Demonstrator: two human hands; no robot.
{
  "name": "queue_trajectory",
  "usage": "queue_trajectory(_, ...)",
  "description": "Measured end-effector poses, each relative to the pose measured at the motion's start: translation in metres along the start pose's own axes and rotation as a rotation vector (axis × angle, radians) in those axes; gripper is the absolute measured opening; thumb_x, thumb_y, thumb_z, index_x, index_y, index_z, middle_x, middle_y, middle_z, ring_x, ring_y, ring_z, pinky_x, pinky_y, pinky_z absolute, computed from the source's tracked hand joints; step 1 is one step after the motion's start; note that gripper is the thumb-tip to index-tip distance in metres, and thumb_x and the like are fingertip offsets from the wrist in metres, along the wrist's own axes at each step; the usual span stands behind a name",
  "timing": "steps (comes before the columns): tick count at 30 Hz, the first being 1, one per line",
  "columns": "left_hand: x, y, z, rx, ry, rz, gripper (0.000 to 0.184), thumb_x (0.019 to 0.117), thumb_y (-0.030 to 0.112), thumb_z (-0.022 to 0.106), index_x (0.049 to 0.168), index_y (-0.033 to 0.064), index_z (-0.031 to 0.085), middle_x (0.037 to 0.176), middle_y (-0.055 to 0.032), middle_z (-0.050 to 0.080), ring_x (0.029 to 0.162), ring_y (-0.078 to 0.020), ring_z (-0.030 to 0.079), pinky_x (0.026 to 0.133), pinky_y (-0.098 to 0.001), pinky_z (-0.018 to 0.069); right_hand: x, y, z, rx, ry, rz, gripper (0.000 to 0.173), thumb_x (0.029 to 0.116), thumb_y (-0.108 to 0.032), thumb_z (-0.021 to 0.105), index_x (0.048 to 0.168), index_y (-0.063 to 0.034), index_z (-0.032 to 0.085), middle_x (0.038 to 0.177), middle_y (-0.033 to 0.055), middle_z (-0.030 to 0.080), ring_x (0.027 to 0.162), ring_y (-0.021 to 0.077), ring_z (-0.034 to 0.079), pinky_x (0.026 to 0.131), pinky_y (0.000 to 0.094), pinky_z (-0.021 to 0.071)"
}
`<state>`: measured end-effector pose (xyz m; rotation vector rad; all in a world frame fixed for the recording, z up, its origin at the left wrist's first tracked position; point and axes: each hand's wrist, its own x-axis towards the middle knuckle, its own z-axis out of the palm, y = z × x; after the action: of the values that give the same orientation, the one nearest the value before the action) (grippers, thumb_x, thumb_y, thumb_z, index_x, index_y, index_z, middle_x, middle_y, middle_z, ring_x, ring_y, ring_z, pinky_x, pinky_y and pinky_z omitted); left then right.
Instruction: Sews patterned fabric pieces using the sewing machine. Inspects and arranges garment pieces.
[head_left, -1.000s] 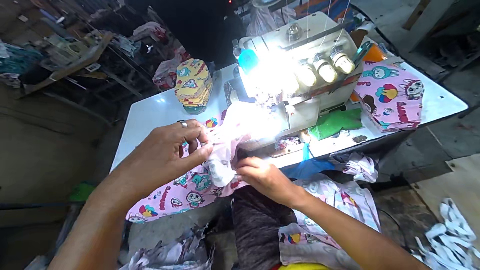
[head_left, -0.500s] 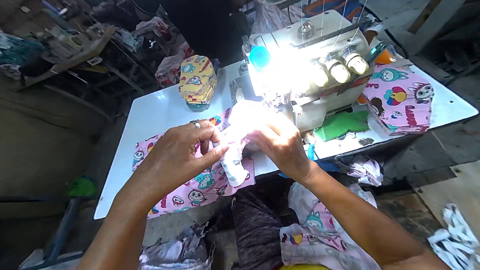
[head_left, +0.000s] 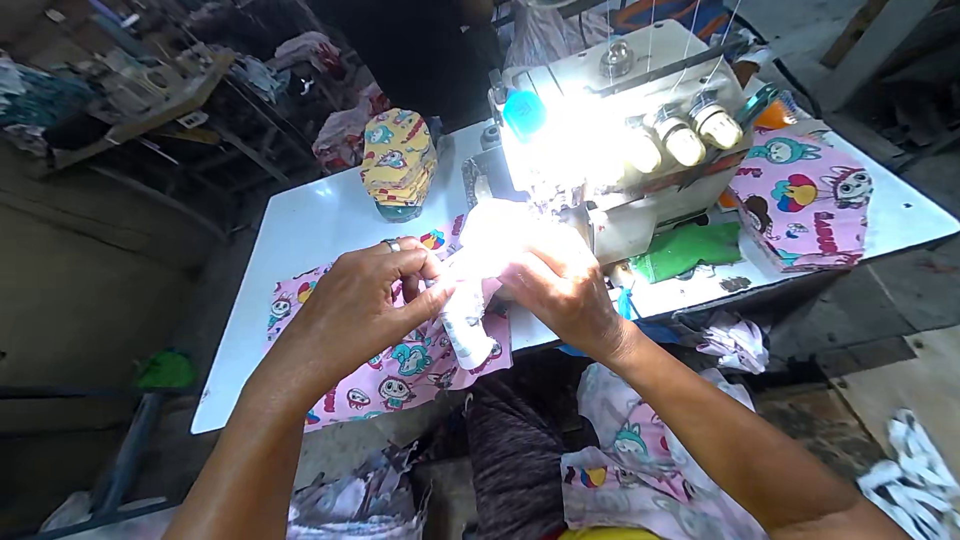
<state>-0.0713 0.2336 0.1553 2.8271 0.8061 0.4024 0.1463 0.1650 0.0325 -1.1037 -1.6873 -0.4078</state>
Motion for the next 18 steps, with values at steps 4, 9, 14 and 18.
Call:
queue_trajectory(4,0.0,0.001,0.0,0.021,0.017,-0.02,0.022,0.0963,0.032,0.06,0.084,0.0147,0.066,0.09,0.0048,0.064,0.066,-0.0007,0.051,0.055,-0.0183,0.0387,-0.006,-0.004,-0.005,-0.006,-0.024,0.025,0.013,0.0963,-0.017,0.068,0.096,-0.0064,0.077,0.094,0.01,0.072,0.091,0.0254,0.066,0.081,0.0391,0.0499)
queue_trajectory(9,0.0,0.006,0.003,0.082,0.019,0.025,0.024,0.0956,0.037,0.058,0.082,0.0185,0.064,0.086,0.0069,0.061,0.066,-0.0017,0.05,0.054,-0.0207,0.0374,0.003,-0.006,-0.009,-0.158,-0.153,0.185,0.036,0.0991,-0.04,0.063,0.094,-0.0066,0.075,0.098,0.0136,0.07,0.097,0.0311,0.064,0.084,0.0461,0.0471)
queue_trajectory(14,-0.002,0.004,0.003,0.127,0.008,0.027,0.026,0.096,0.039,0.057,0.083,0.0186,0.065,0.085,0.0064,0.061,0.063,-0.004,0.049,0.054,-0.0244,0.0374,0.009,-0.014,-0.01,0.194,-0.164,0.233,0.022,0.0941,-0.028,0.072,0.087,-0.0082,0.077,0.092,0.0076,0.068,0.092,0.0207,0.064,0.082,0.0368,0.0495)
queue_trajectory(18,-0.003,0.004,0.004,0.122,0.012,0.032,0.025,0.096,0.04,0.057,0.085,0.0183,0.066,0.086,0.0063,0.062,0.064,-0.0039,0.05,0.054,-0.0245,0.0386,0.01,-0.02,-0.015,0.6,-0.126,0.374,0.014,0.094,-0.008,0.071,0.106,-0.0057,0.077,0.098,0.0046,0.074,0.078,0.0048,0.066,0.07,0.0193,0.0542)
